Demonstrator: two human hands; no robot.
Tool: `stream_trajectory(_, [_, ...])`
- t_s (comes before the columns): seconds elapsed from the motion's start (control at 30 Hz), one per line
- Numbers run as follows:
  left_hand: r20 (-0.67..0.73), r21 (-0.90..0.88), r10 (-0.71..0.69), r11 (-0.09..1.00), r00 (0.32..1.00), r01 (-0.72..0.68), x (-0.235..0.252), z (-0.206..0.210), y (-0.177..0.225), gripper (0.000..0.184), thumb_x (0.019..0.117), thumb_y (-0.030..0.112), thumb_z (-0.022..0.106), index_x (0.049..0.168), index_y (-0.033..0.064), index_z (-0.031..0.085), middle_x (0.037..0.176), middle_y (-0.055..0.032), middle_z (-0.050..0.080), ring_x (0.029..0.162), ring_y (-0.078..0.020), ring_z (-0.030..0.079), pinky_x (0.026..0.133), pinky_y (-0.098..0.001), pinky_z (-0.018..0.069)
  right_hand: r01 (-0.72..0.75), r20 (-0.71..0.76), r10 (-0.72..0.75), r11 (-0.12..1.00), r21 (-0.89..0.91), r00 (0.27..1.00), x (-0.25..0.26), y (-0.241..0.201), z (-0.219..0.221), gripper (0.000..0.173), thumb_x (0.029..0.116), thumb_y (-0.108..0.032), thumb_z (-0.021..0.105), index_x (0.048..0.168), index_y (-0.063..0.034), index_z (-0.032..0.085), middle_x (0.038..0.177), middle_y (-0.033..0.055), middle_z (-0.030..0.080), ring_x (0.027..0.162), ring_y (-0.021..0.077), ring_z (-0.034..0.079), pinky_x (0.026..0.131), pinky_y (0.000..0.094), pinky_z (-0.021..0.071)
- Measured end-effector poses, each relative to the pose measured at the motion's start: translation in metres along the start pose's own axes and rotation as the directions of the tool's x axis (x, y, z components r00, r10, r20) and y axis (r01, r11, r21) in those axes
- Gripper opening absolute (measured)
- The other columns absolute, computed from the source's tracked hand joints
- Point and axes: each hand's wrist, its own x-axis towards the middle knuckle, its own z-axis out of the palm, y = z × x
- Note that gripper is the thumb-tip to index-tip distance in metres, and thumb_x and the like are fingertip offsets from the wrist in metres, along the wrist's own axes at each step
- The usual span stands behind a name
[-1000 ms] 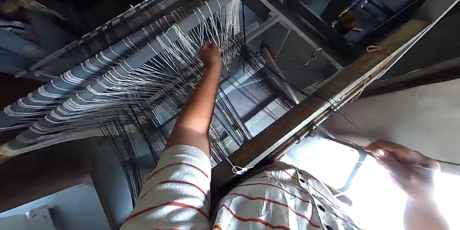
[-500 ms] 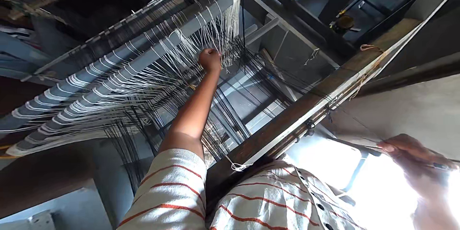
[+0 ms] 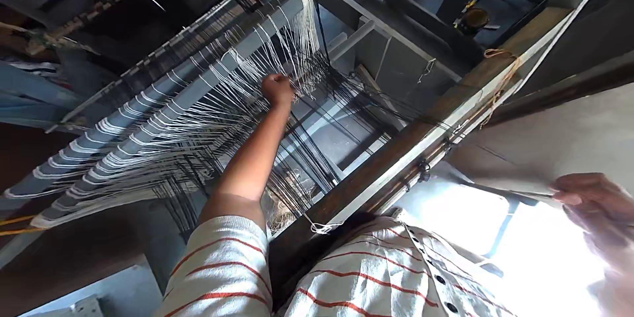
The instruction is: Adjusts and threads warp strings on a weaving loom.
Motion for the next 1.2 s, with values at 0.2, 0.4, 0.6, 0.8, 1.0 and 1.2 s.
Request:
stream_trajectory(0.2, [0.017,-0.081,-0.049,0.995,0.999,0.05,-0.012,-0.005,0.007,0.029,0.0956,0.006,0.064,0.121,-0.0068,0.062,0.11,-0.022,0.068,0.089,-0.0263,0.07,0.078,-0.0424,0.06,-0.002,-0.016,0.003,1.0,0.029,1.0,0.0,0.012,-0.004,0.01,0.1012,-0.028,0.062,0.1,-0.0255,0.072,0.112,-0.019,0.065,0.09,-0.0083,0.061,0.069,0.0082,0.0487])
stream_trajectory(0.4, [0.087,-0.22,-0.112,0.967,0.99,0.128,-0.03,-0.013,0.021,0.022,0.0979,0.007,0.06,0.117,-0.004,0.061,0.103,-0.0142,0.062,0.087,-0.0184,0.061,0.078,-0.0358,0.0545,0.023,-0.018,-0.022,0.996,0.081,1.0,0.003,0.017,-0.007,0.01,0.1014,-0.03,0.062,0.098,-0.0257,0.071,0.112,-0.0189,0.065,0.085,-0.0089,0.06,0.066,0.008,0.0475])
stream_trajectory(0.6, [0.054,-0.519,-0.048,0.852,0.997,0.069,-0.024,-0.019,0.013,0.006,0.0971,0.005,0.06,0.103,0.0065,0.057,0.091,-0.0017,0.057,0.079,-0.0093,0.057,0.076,-0.0252,0.052,0.004,-0.029,0.0,0.99,0.141,1.0,0.0,0.022,-0.001,0.011,0.1018,-0.028,0.061,0.098,-0.0252,0.07,0.111,-0.0174,0.066,0.081,-0.0078,0.06,0.064,0.0083,0.0478])
stream_trajectory(0.8, [0.072,-0.652,-0.004,0.757,0.997,0.05,-0.026,-0.016,0.013,0.01,0.0966,0.001,0.053,0.1,0.0107,0.054,0.092,-0.0006,0.063,0.078,-0.0065,0.06,0.074,-0.0218,0.0513,0.0,-0.041,0.007,0.987,0.16,0.999,-0.002,0.031,0.0,0.011,0.1013,-0.03,0.062,0.099,-0.0238,0.071,0.109,-0.0162,0.067,0.079,-0.0074,0.059,0.061,0.0085,0.0465])
stream_trajectory(1.0, [0.112,-0.682,-0.033,0.724,0.993,0.101,-0.029,-0.026,0.015,0.014,0.1027,0.012,0.044,0.104,0.0105,0.059,0.106,-0.0027,0.07,0.079,-0.0065,0.063,0.07,-0.0212,0.0508,-0.017,-0.041,0.024,0.988,0.152,0.999,-0.006,0.031,-0.002,0.01,0.101,-0.029,0.062,0.097,-0.0247,0.071,0.106,-0.0164,0.067,0.08,-0.0067,0.06,0.064,0.0094,0.0476])
stream_trajectory(1.2, [0.141,-0.636,-0.099,0.753,0.985,0.167,-0.04,-0.032,0.026,0.016,0.1019,0.011,0.042,0.089,0.0164,0.049,0.076,0.0039,0.059,0.064,-0.0045,0.057,0.063,-0.0198,0.0505,-0.015,-0.036,0.021,0.988,0.151,0.999,-0.002,0.028,0.0,0.01,0.1011,-0.03,0.063,0.099,-0.0243,0.071,0.101,-0.0173,0.066,0.075,-0.0081,0.058,0.062,0.009,0.046])
